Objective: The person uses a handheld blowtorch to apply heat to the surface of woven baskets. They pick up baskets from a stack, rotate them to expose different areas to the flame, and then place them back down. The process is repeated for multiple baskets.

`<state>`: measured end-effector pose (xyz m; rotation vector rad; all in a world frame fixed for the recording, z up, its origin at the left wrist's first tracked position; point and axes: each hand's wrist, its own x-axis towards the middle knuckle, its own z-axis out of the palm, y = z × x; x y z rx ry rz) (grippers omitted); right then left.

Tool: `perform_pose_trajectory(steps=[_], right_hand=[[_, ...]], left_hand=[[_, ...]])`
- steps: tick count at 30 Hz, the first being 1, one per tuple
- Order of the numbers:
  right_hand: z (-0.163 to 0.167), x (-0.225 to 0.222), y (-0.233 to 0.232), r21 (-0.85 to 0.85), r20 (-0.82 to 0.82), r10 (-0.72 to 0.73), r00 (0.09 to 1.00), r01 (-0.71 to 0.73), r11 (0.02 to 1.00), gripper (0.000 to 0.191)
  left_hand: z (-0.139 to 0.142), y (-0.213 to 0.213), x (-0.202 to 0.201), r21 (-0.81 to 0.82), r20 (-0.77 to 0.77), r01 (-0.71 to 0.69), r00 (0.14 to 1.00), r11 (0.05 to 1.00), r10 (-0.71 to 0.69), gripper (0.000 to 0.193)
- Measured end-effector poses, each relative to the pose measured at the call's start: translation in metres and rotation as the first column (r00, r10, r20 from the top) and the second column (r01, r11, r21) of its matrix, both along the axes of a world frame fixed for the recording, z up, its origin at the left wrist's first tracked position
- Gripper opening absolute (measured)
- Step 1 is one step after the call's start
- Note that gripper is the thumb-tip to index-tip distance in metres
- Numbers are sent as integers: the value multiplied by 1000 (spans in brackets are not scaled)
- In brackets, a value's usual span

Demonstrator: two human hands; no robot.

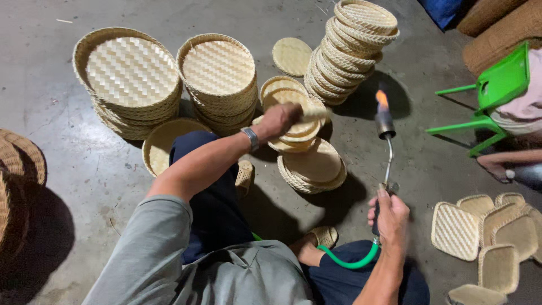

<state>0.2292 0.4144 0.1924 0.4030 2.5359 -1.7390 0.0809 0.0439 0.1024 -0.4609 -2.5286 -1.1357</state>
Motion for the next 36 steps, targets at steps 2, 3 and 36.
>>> perform_pose_trajectory(steps=[2,3,36], right_hand=[[5,2,-12,-6,6,43,999,-43,999,41],[7,4,-19,-9,9,60,998,-60,998,40],[71,-12,-81,85,19,238,971,-239,967,46]], left_hand=[[-9,-11,-20,164,-49,-89,994,982,99,8],[-11,-19,-29,144,6,-183,983,972,184,19],[24,-109,-35,955,3,67,972,290,-236,27]])
